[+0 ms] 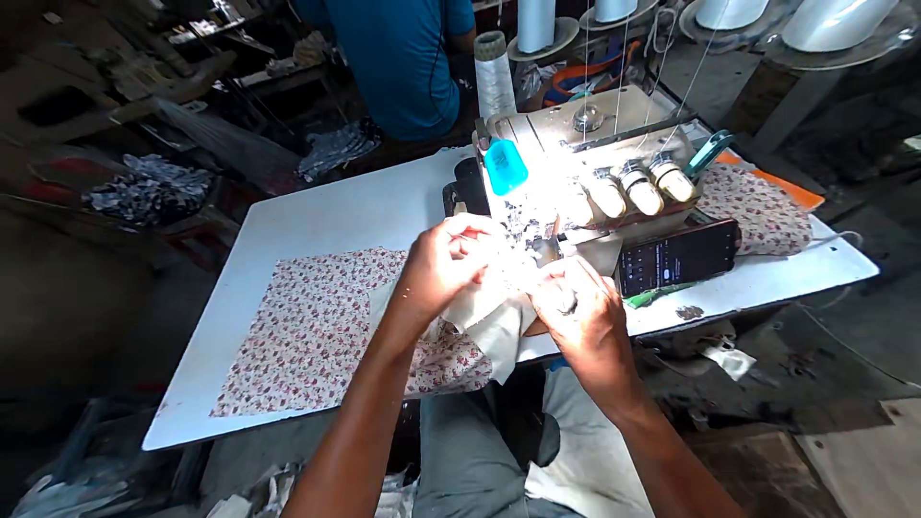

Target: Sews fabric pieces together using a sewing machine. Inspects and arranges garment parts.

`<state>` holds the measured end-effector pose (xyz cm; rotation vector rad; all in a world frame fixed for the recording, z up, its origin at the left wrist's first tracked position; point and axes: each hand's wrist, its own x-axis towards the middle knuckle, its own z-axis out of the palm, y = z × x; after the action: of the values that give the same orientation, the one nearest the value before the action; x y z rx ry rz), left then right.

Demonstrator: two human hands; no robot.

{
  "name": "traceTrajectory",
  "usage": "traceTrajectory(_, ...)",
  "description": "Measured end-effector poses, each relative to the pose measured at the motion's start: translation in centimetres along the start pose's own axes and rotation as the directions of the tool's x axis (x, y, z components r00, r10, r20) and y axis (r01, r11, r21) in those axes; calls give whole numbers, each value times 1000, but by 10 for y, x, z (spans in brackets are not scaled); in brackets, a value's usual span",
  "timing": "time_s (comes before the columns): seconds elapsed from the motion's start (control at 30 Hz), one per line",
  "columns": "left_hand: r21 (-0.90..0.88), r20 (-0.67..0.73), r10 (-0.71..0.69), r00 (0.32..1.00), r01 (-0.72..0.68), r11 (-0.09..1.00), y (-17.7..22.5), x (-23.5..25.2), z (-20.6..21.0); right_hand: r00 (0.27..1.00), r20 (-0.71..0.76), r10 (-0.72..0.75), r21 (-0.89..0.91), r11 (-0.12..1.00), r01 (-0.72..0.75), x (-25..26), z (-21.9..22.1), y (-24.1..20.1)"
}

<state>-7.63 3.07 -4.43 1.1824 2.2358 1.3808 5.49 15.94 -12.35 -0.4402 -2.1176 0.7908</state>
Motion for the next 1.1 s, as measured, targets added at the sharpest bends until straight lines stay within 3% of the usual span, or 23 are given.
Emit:
traceTrajectory(0.17, -31, -67, -279, 958, 278, 960, -14, 21, -6, 998, 23, 50, 217, 975, -54, -2, -1, -5)
traceTrajectory(0.33, -79, 39, -356, 934, 358, 930, -17, 42, 4, 994, 68, 90, 346, 932, -108, -9, 11, -19)
traceTrajectory(0.43, -59, 73, -319, 945, 323, 945, -19, 50, 6, 981, 134, 142, 362, 914, -182, -14, 14, -23)
traceTrajectory(0.53, 245, 14, -166, 986, 157, 957, -22, 53, -5, 979, 183, 91, 266, 954, -139, -20, 15, -16)
traceTrajectory(0.6, 313, 80, -149, 986, 117, 943, -15, 51, -10, 975, 220, 36, 215, 973, -85, -24, 16, -10)
traceTrajectory(0.67, 239, 140, -230, 963, 193, 952, -10, 49, -12, 972, 232, 31, 232, 969, -86, -23, 15, -8)
traceTrajectory(0.83, -5, 76, -376, 923, 378, 926, -13, 42, -13, 977, 191, 97, 366, 916, -163, -18, 12, -9)
traceTrajectory(0.97, -120, 99, -405, 909, 415, 902, -13, 40, -3, 980, 151, 126, 428, 886, -180, -18, 12, -12)
traceTrajectory(1.1, -234, 0, -420, 907, 409, 882, -15, 47, 7, 978, 148, 145, 455, 868, -197, -19, 12, -14)
